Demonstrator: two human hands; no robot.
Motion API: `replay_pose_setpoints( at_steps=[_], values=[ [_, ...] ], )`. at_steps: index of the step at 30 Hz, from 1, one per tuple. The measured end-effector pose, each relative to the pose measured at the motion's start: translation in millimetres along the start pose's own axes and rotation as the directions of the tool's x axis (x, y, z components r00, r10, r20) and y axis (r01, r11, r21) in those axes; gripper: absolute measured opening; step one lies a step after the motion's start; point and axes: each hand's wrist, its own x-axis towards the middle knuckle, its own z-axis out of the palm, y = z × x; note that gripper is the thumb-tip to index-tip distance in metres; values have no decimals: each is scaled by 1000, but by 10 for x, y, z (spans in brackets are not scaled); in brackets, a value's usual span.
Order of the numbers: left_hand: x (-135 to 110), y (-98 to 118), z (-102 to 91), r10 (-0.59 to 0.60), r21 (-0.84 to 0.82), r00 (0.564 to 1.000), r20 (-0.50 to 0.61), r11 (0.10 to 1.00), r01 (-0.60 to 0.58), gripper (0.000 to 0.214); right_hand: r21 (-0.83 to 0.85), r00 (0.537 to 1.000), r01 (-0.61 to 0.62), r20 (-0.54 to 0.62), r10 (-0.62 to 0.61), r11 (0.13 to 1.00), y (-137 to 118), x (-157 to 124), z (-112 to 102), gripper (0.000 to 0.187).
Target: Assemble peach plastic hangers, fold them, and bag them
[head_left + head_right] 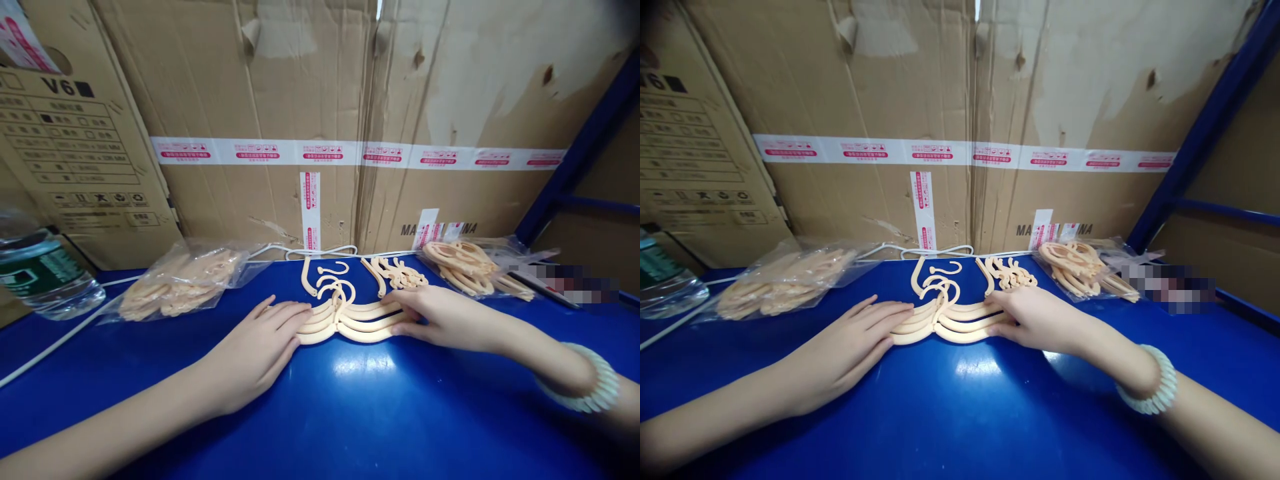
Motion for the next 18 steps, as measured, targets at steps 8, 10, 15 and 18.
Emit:
replay_pose_setpoints(
  at_steps=[8, 10, 15, 18],
  values=[
    [-23, -4, 55, -3, -30, 995, -103, 1000, 0, 39, -17, 999, -16, -47, 15, 1000, -28, 15, 73, 25],
    [-33, -7, 88, -8, -37, 991, -135, 999, 3, 39, -45, 998, -30, -54, 27, 999, -20, 18, 73, 26],
    [-19, 7, 131, 8, -28, 988, -154, 1000, -13, 39, -85, 995, -15, -104, 6, 996, 15, 12, 83, 23],
    [-9, 21, 128, 8, -37, 987, -163, 999, -14, 38, -117, 992, -11, -126, -3, 993, 25, 11, 97, 19]
  ],
)
